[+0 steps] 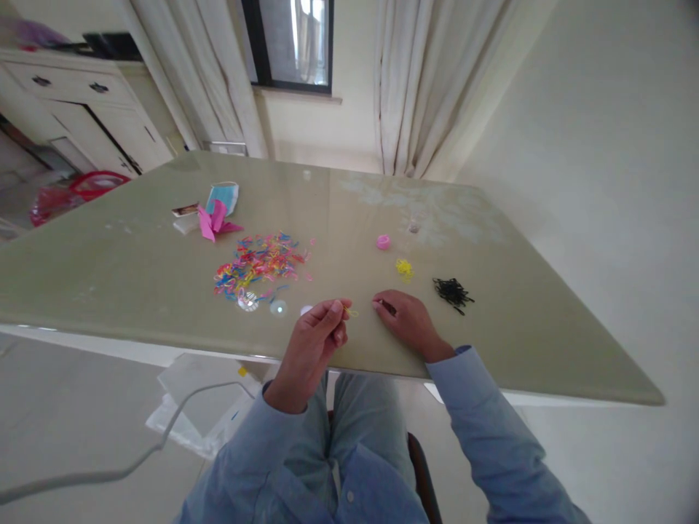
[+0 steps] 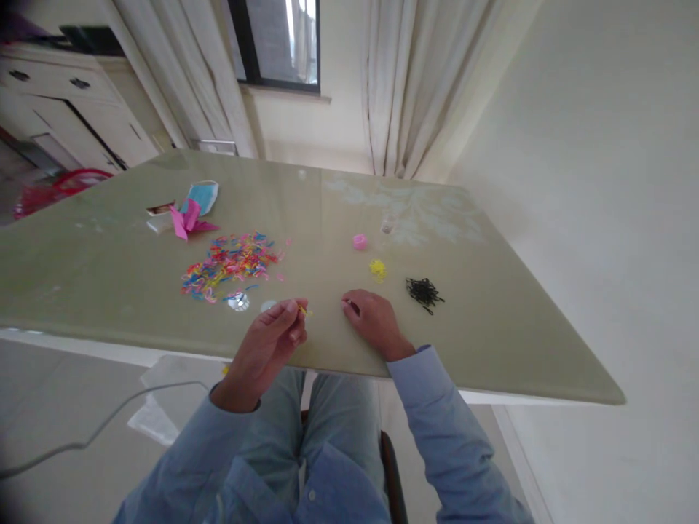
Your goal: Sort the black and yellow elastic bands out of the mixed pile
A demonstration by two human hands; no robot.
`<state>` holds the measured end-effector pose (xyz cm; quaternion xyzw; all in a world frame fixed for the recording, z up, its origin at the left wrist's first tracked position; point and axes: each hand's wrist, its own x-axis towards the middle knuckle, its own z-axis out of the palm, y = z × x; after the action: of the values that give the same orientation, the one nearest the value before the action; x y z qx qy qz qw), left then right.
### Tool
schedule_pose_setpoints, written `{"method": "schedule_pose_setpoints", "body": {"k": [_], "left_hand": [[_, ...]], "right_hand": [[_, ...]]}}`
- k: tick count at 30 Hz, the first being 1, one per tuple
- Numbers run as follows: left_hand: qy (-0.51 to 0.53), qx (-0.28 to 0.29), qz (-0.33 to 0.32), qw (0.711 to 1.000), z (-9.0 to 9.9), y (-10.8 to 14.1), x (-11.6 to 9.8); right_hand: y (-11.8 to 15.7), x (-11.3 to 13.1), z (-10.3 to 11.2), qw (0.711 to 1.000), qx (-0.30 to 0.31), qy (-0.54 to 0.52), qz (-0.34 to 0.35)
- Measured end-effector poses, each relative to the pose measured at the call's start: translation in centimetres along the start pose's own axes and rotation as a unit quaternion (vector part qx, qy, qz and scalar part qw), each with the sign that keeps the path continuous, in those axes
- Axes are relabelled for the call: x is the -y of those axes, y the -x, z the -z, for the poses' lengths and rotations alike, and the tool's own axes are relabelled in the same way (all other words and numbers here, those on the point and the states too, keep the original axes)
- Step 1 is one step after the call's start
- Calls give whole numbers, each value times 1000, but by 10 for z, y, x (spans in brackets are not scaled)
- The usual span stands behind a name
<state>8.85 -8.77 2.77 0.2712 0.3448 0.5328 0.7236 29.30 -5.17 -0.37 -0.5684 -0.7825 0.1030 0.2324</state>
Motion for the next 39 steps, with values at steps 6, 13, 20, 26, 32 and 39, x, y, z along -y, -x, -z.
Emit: {"method": "schedule_pose_setpoints", "body": {"k": [6, 13, 20, 26, 32, 39], "left_hand": [[-145, 54, -60, 986, -32, -37, 7], [-561, 77, -244, 788, -72, -115, 24], [-647, 128, -232, 715, -82, -152, 36], [-625, 148, -236, 729, -71, -158, 38], [-612, 138, -238, 741, -58, -151, 21], [-604, 131, -245, 747, -8, -106, -8]], "right_hand": [[2, 6, -2, 999, 2, 36, -11], [1, 7, -2, 997, 36, 70, -22], [2, 7, -2, 997, 27, 64, -18], [0, 6, -3, 998, 22, 59, -17], [0, 5, 0, 999, 19, 17, -31], [3, 4, 4, 999, 5, -28, -26]]}}
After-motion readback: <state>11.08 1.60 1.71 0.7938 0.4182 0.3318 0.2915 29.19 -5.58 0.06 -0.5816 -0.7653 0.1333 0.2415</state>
